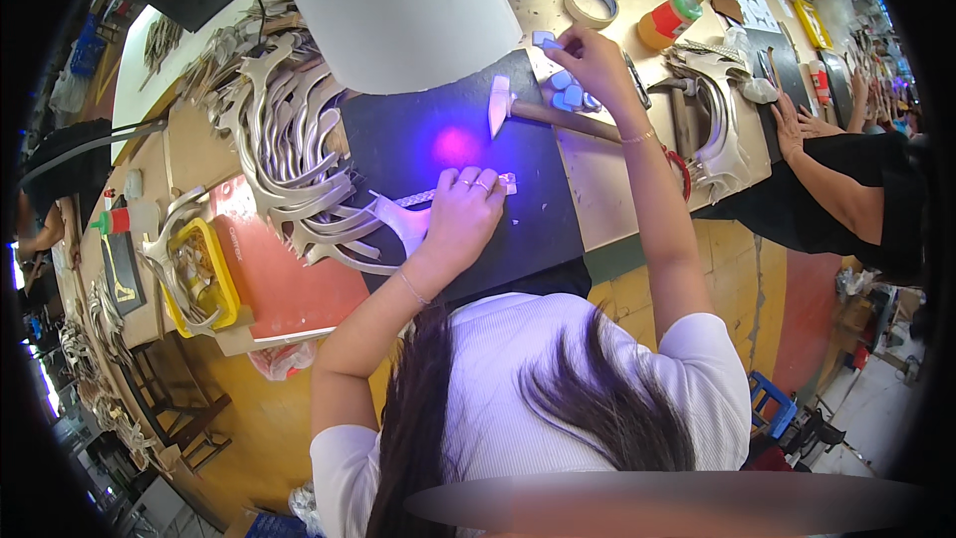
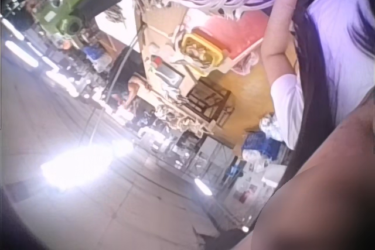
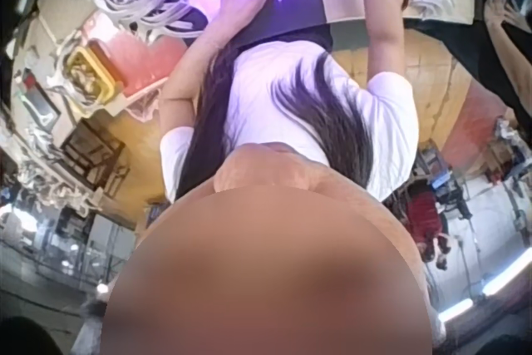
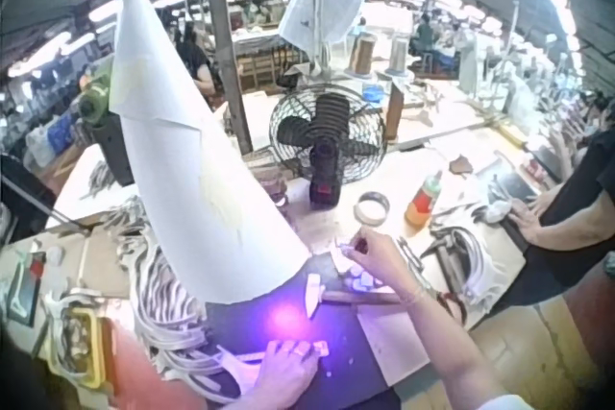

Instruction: The person assembles decorative components by hand, using a hammer to tap small pieces into place and scissors to trim a braided cord. They repeatedly position and secure small parts on a work surface under a focused light.

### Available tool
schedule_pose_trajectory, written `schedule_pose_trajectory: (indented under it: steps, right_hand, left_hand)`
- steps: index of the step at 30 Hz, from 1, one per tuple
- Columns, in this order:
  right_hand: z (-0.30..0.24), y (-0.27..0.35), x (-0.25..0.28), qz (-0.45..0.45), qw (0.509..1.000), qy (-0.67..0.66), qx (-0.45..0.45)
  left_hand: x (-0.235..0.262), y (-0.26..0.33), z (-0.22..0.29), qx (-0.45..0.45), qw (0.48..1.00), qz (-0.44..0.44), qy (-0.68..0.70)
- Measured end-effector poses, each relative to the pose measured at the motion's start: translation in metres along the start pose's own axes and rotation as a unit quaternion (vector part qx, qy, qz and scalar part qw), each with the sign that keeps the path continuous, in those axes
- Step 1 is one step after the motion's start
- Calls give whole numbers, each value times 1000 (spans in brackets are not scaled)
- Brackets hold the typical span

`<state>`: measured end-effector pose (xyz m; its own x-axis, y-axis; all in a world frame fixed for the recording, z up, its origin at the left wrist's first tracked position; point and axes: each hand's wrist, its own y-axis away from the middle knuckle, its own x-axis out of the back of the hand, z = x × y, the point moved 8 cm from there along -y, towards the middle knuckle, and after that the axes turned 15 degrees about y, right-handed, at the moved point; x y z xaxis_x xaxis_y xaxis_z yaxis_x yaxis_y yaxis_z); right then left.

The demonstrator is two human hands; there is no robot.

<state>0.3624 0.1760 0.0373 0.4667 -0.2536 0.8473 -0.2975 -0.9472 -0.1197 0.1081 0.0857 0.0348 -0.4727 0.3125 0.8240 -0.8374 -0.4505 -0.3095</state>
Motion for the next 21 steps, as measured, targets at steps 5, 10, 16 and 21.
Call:
schedule_pose_trajectory:
  steps: [5, 10, 16, 21]
  right_hand:
    - [-10, 59, 4, -46, 973, -218, -55]
    - [-50, 123, -23, -190, 967, -165, 24]
    - [-58, 145, -35, -228, 958, -169, -43]
    - [-75, 147, -34, -177, 979, -87, 58]
  left_hand:
    - [2, -1, -3, -17, 1000, -4, 14]
    - [4, -3, -2, -22, 1000, -14, 14]
    - [10, -6, 1, -41, 999, -3, 23]
    - [10, -7, 1, -44, 999, -6, 25]
